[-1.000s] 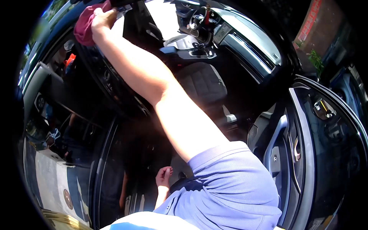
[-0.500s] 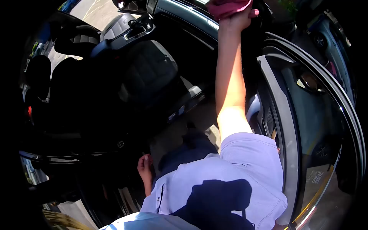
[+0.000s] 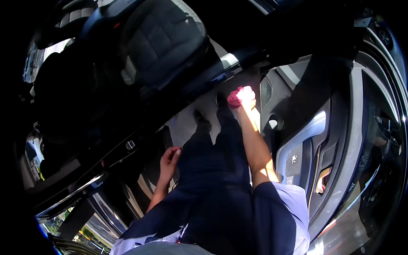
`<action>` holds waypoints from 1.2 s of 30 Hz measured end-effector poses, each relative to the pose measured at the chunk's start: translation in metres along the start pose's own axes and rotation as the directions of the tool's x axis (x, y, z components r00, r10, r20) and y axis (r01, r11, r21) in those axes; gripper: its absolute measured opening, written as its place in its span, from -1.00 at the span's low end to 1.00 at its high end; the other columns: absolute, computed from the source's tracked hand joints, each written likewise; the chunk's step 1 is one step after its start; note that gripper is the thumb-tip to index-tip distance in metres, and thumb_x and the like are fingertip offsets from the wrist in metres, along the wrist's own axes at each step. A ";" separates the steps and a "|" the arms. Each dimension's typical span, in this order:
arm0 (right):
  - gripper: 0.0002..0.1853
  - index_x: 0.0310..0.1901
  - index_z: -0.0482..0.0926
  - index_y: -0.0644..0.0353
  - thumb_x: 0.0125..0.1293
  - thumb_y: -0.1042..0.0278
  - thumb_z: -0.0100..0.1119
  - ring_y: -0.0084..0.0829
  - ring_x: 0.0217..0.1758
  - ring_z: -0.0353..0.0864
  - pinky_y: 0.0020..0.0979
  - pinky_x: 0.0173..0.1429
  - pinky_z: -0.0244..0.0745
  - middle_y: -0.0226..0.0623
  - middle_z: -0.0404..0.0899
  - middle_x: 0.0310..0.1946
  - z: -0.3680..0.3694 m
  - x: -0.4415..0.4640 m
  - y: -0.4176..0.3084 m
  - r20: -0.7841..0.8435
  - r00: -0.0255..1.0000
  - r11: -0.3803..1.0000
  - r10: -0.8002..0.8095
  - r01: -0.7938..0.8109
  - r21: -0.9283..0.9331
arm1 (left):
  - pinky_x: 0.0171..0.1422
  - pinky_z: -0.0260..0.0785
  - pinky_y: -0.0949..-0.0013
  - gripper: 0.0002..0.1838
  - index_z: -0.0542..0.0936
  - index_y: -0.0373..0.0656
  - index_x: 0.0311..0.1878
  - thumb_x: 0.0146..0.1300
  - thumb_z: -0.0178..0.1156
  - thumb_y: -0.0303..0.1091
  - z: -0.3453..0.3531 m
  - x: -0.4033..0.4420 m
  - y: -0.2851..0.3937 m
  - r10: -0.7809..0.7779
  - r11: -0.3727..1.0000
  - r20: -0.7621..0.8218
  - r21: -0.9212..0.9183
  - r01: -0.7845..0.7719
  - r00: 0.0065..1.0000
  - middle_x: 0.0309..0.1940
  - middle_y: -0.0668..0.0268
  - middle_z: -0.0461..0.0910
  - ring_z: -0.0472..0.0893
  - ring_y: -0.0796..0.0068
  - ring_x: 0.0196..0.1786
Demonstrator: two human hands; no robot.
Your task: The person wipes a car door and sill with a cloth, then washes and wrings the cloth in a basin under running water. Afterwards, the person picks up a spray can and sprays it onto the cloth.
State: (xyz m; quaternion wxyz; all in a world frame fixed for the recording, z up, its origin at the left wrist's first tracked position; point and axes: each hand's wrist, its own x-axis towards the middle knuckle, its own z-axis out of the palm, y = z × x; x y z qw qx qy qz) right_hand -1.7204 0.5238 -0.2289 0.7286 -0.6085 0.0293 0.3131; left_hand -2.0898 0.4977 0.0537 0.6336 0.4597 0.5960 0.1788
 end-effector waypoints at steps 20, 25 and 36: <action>-0.34 0.24 0.29 0.21 0.03 0.47 0.23 0.06 0.33 0.24 -0.16 0.39 0.19 0.01 0.29 0.19 0.136 -0.246 0.331 0.397 0.793 0.701 0.462 -0.053 -0.711 | 0.06 0.38 0.56 -0.76 0.57 -0.26 0.03 0.41 0.15 -0.34 -0.035 0.024 -0.161 -0.494 0.865 -0.116 -0.164 0.474 0.862 -0.17 0.34 0.63 0.57 0.64 -0.09; -0.34 0.22 0.40 0.08 -0.02 0.58 0.24 0.09 0.26 0.29 -0.14 0.36 0.26 0.06 0.27 0.22 0.152 -0.243 0.222 0.741 0.612 0.748 0.277 0.347 -0.566 | 0.05 0.37 0.57 -0.76 0.57 -0.25 0.04 0.41 0.16 -0.33 -0.034 0.012 -0.164 -0.472 0.863 -0.071 -0.243 0.443 0.879 -0.18 0.35 0.64 0.57 0.64 -0.10; -0.60 0.14 0.50 -0.06 0.25 0.32 0.04 -0.11 0.00 0.43 -0.16 0.03 0.44 -0.24 0.42 0.07 0.132 0.029 0.234 0.790 0.571 -0.317 0.225 0.809 -0.495 | 0.05 0.39 0.55 -0.76 0.59 -0.25 0.01 0.39 0.18 -0.32 -0.036 0.011 -0.173 -0.443 0.883 -0.165 -0.253 0.397 0.881 -0.18 0.34 0.64 0.58 0.63 -0.11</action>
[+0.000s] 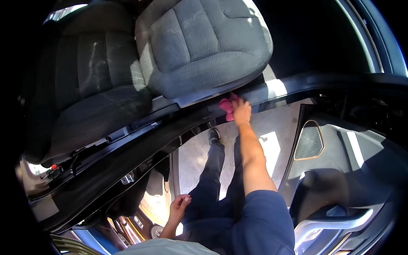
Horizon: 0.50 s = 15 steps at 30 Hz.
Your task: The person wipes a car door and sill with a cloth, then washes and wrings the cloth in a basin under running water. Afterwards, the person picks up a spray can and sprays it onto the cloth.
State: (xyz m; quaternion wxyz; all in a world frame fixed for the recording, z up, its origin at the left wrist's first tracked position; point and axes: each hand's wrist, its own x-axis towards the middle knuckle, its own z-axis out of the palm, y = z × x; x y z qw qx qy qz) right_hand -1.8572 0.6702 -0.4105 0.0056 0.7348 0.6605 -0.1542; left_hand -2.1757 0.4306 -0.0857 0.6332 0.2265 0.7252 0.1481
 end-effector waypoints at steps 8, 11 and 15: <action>-0.43 0.09 0.48 0.30 0.12 0.12 0.32 -0.23 0.08 0.57 -0.25 0.19 0.43 -0.09 0.59 -0.01 -0.045 -0.130 0.155 0.238 0.736 0.431 0.634 -0.592 0.681 | -0.02 0.43 0.50 -0.75 0.58 -0.26 -0.03 0.38 0.18 -0.28 0.031 0.014 0.057 0.305 0.924 0.244 0.161 -0.348 0.921 -0.21 0.28 0.63 0.60 0.56 -0.14; -0.38 0.27 0.38 0.32 0.22 0.28 0.36 -0.35 0.18 0.50 -0.37 0.31 0.33 -0.21 0.52 0.12 -0.154 -0.234 0.087 0.472 0.677 -0.254 0.565 -0.402 0.880 | -0.01 0.45 0.45 -0.71 0.59 -0.23 -0.05 0.35 0.21 -0.21 0.061 0.044 0.080 0.412 0.843 0.404 0.171 -0.510 0.816 -0.20 0.22 0.62 0.61 0.50 -0.15; -0.41 0.31 0.26 0.26 0.35 0.23 0.24 -0.36 0.28 0.39 -0.27 0.37 0.26 -0.19 0.40 0.22 -0.270 -0.339 -0.020 0.279 0.795 -0.342 0.538 -0.097 0.935 | 0.11 0.41 0.45 -0.66 0.50 -0.16 0.13 0.38 0.19 -0.20 0.109 0.024 0.101 0.101 0.972 0.544 0.123 -0.198 0.833 -0.08 0.38 0.58 0.55 0.57 -0.01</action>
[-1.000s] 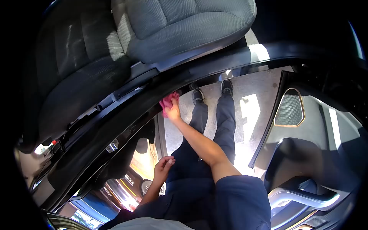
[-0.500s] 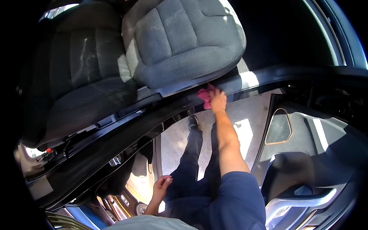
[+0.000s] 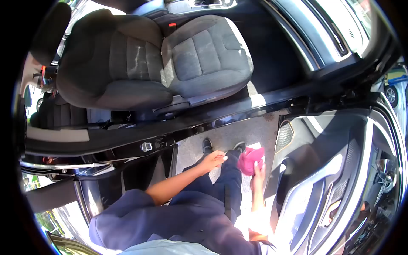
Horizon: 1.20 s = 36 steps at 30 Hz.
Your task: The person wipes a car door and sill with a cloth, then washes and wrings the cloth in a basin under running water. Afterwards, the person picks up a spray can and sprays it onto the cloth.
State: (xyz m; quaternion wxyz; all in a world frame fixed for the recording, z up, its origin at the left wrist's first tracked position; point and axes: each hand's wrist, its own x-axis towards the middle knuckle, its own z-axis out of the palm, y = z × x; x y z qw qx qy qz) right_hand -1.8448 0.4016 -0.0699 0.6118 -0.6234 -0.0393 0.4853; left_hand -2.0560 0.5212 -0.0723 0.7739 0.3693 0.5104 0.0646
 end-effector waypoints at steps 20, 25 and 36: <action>-0.65 0.08 0.47 0.26 0.25 0.57 0.20 -0.19 0.29 0.42 -0.24 0.40 0.21 -0.09 0.52 0.08 -0.147 -0.279 0.009 -0.020 0.819 0.668 -0.574 0.454 -0.590 | 0.20 0.41 0.43 -0.57 0.55 -0.23 0.14 0.16 0.28 -0.53 0.116 -0.165 -0.110 0.489 0.866 0.286 -0.043 -0.499 0.824 0.01 0.31 0.59 0.57 0.49 0.05; -0.81 -0.06 0.58 0.28 0.30 0.54 0.18 -0.29 0.12 0.57 -0.30 0.32 0.34 -0.16 0.62 -0.05 -0.185 -0.355 -0.008 -0.098 0.746 0.656 -0.659 0.506 -0.560 | 0.29 0.38 0.29 -0.40 0.39 -0.14 0.29 0.17 0.34 -0.39 0.170 -0.188 -0.185 0.392 0.844 0.473 0.156 -0.513 0.789 0.16 0.29 0.44 0.46 0.43 0.20; -0.61 0.07 0.61 0.15 0.21 0.66 0.10 -0.13 -0.23 0.65 -0.27 -0.15 0.54 -0.11 0.66 -0.23 -0.272 -0.484 -0.005 0.013 0.661 0.418 -0.750 0.489 -0.766 | 0.55 -0.01 0.17 0.03 0.12 -0.13 0.49 0.01 0.52 -0.17 0.323 -0.250 -0.222 0.071 0.622 0.959 0.174 -0.763 0.276 0.44 0.11 0.19 0.13 0.21 0.51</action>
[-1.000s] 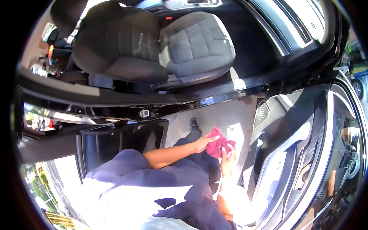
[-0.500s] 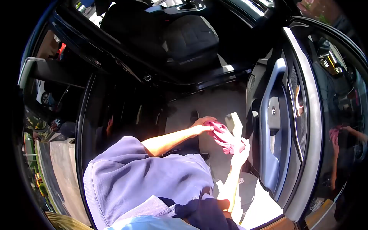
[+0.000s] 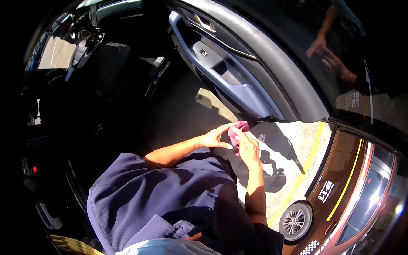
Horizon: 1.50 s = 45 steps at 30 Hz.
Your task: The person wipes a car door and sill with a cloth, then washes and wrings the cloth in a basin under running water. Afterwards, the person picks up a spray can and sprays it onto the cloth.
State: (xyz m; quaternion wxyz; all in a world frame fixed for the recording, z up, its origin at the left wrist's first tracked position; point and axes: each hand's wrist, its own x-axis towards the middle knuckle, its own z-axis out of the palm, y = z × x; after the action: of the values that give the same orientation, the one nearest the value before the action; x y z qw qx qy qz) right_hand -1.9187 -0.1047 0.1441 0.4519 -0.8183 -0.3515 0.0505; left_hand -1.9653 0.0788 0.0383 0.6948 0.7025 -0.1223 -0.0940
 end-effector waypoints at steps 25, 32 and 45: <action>-0.76 0.03 0.46 0.34 0.45 0.37 0.08 -0.46 0.02 0.53 -0.43 0.16 0.42 -0.20 0.52 -0.06 -0.270 -0.180 0.099 -0.357 0.896 0.761 0.263 0.035 0.648 | 0.17 0.39 0.28 -0.59 0.51 -0.22 0.10 0.35 0.23 -0.13 0.351 0.171 0.030 -0.069 0.971 0.309 -0.198 0.135 0.948 -0.03 0.22 0.56 0.51 0.41 0.07; -0.39 0.35 0.26 0.24 0.41 0.09 0.16 -0.37 0.09 0.52 -0.33 0.20 0.44 -0.21 0.47 0.12 -0.225 -0.234 0.181 -0.029 0.977 0.972 0.210 -0.206 0.110 | 0.10 0.49 0.27 -0.64 0.44 -0.08 0.17 0.44 0.11 -0.12 0.304 0.144 0.080 -0.164 0.724 -0.043 -0.684 0.091 0.985 -0.01 0.35 0.58 0.58 0.50 0.02; -0.53 0.24 0.31 0.31 0.32 0.58 0.15 -0.40 -0.09 0.61 -0.40 -0.08 0.57 -0.15 0.51 -0.02 -0.067 0.001 0.035 -0.152 0.848 0.532 0.508 -0.170 0.830 | 0.09 0.41 0.37 -0.91 0.47 -0.06 -0.13 0.43 0.06 -0.28 0.027 0.124 -0.005 -0.336 0.726 -0.633 -0.645 -0.237 0.697 -0.19 0.41 0.56 0.57 0.56 -0.11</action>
State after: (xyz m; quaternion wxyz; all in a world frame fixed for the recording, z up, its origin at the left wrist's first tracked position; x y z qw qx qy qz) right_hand -1.8725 -0.1630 0.1569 0.8043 -0.5789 -0.0288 0.1312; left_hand -1.8553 0.0161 0.0379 0.8903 0.3768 0.2216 0.1278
